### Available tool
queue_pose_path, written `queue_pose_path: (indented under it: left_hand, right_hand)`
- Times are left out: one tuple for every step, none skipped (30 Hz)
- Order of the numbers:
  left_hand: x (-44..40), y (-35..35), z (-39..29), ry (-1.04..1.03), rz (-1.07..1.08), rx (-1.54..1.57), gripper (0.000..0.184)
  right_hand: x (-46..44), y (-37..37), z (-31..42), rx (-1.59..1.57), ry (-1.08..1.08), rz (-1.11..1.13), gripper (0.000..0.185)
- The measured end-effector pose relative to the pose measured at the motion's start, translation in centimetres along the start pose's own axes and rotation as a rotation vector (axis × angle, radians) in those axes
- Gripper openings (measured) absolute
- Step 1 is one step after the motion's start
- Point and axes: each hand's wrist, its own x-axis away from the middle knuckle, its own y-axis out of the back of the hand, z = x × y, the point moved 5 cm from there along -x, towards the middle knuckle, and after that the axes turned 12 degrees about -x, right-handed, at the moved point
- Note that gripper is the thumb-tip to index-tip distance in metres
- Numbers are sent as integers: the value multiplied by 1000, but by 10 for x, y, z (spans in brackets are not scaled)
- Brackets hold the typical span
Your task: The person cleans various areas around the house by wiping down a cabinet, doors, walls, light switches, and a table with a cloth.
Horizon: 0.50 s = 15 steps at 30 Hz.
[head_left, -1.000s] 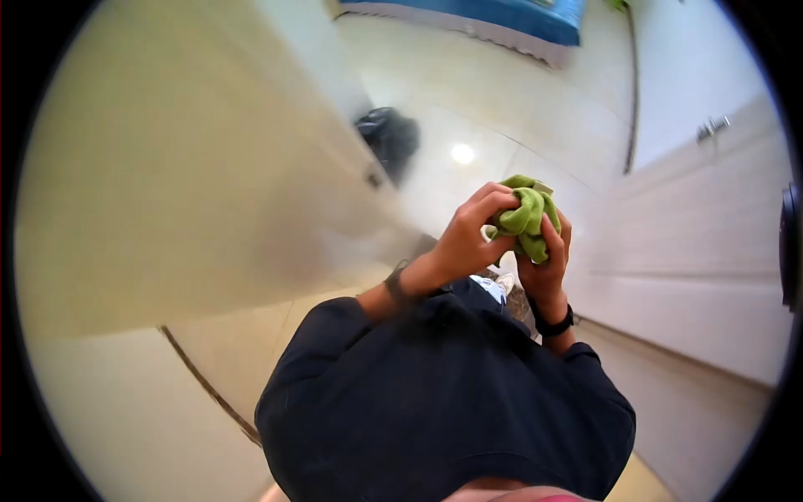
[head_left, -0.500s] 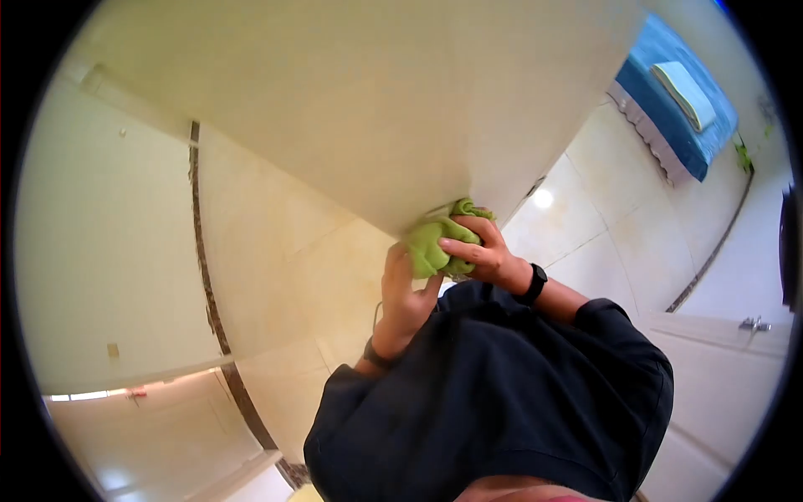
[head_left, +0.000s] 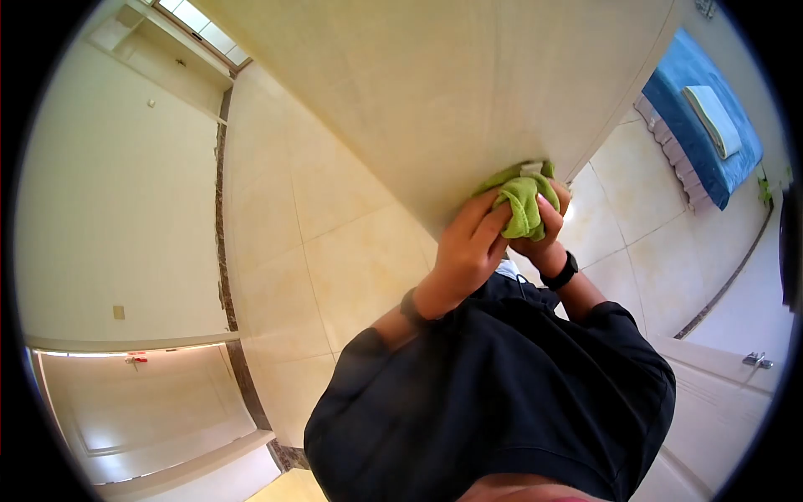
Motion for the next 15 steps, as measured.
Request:
queue_pose_path:
  left_hand:
    - [3, -8, 1, -12, 57, -7, 38]
    - [13, -13, 6, 4, 99, -35, 37]
    - [26, -15, 13, 31, 117, -33, 37]
    - [37, -13, 21, 57, 136, -32, 38]
    - [45, -10, 26, 82, 154, -31, 38]
    - [48, 0, 26, 99, 116, -49, 38]
    - [51, 9, 28, 116, 77, -67, 39]
    - [52, 18, 32, 134, 38, -84, 39]
    - [48, 28, 31, 101, -7, -104, 42]
    - [40, 40, 27, 69, -49, -124, 45]
    - [33, 49, 21, 40, -91, -141, 47]
    - [25, 54, 18, -1, -161, -98, 49]
    - [14, 55, 14, -13, -167, -78, 48]
    - [3, 55, 9, -24, -175, -58, 48]
    - [-5, 54, 6, -36, -186, -42, 48]
  right_hand:
    - [14, 1, -2, -6, -37, -36, 68]
    - [29, -1, -1, 6, -72, -45, 68]
    - [42, -5, 0, -13, -117, -52, 67]
    - [49, -12, 5, -34, -142, -17, 68]
    - [53, -18, 9, -54, -165, 16, 68]
    - [52, -24, 13, -94, -166, 67, 69]
    - [49, -29, 14, -158, -172, 92, 68]
    - [42, -33, 15, -186, -137, 148, 64]
    - [29, -37, 19, -213, -106, 206, 60]
    - [14, -40, 25, -196, -56, 214, 57]
    - [-3, -42, 30, -177, -9, 223, 54]
    - [-21, -44, 34, -158, 38, 234, 51]
    - [-41, -42, 35, -183, 104, 166, 45]
    - [-48, -37, 33, -169, 89, 123, 46]
    - [-52, -33, 31, -156, 76, 80, 47]
